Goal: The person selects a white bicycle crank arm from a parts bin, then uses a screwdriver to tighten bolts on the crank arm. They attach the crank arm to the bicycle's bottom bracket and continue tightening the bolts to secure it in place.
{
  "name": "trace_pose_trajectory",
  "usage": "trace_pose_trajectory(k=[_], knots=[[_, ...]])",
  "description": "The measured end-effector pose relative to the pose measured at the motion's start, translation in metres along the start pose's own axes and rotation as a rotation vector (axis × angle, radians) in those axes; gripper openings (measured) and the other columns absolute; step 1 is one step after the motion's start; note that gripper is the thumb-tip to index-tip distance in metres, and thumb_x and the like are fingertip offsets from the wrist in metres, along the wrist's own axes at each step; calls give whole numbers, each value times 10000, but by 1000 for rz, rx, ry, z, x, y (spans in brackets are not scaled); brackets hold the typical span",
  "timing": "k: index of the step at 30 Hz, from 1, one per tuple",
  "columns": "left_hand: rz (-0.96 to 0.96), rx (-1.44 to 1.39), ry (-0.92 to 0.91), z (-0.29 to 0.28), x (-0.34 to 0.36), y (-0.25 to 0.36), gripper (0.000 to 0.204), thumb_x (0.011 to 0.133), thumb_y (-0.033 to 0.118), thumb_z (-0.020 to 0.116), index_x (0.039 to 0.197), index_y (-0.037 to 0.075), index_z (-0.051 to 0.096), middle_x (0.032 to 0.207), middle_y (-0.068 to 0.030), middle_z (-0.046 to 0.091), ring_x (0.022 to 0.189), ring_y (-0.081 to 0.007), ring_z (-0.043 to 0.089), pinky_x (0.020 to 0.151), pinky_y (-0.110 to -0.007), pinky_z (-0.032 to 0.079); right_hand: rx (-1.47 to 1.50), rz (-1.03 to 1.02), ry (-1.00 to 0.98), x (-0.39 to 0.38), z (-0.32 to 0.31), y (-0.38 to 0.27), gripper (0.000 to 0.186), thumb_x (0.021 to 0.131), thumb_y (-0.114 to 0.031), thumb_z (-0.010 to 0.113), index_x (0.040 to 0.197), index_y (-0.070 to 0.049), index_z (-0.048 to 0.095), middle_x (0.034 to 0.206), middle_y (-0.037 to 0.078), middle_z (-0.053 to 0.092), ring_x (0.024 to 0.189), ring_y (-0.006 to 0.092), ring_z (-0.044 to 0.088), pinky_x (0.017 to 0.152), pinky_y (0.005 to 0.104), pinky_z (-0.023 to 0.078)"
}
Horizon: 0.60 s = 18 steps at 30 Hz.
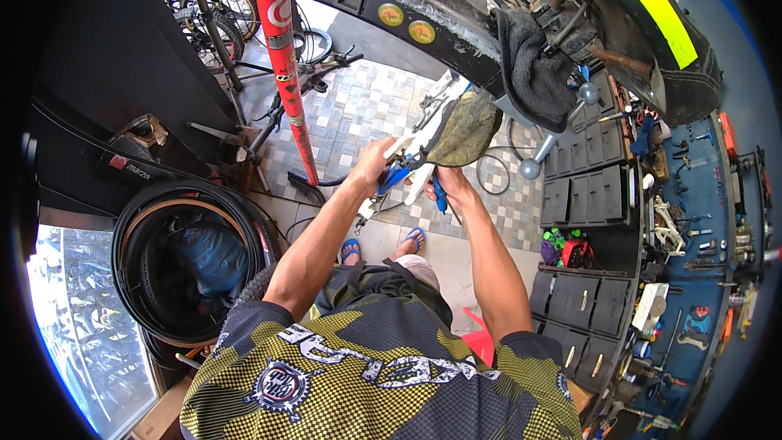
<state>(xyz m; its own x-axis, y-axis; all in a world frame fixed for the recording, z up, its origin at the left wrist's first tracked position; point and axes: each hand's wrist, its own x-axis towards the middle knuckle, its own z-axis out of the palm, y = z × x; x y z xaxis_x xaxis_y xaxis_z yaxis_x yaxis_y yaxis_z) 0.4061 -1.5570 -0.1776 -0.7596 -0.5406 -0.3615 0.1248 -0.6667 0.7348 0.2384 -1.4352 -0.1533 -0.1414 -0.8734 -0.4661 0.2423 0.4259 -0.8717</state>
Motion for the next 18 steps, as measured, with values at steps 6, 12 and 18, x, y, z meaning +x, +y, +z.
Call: trace_pose_trajectory(k=[6, 12, 18], knots=[[3, -102, 242, -3, 10, -18, 384, 1002, 243, 499, 1084, -92, 668, 853, -205, 707, 630, -273, 715, 487, -428, 601, 6, -60, -74, 7, 5, 5, 518, 1082, -508, 482, 1210, -30, 638, 832, 218, 751, 434, 148, 581, 378, 270, 464], [144, -123, 39, -5, -11, -10, 370, 1087, 249, 539, 1142, -82, 695, 956, -147, 742, 754, -234, 740, 630, -393, 641, 59, -112, 48, 6, 9, 7, 617, 1054, -587, 468, 1028, -8, 679, 749, 175, 720, 465, 140, 564, 396, 290, 469], [417, 345, 217, -12, -44, -9, 330, 1063, 143, 543, 1267, -74, 687, 1005, -141, 756, 901, -196, 745, 803, -321, 582, 127, -46, 56, 2, 10, 8, 614, 1086, -595, 406, 1101, -42, 670, 751, 119, 710, 471, 136, 581, 399, 285, 481]])
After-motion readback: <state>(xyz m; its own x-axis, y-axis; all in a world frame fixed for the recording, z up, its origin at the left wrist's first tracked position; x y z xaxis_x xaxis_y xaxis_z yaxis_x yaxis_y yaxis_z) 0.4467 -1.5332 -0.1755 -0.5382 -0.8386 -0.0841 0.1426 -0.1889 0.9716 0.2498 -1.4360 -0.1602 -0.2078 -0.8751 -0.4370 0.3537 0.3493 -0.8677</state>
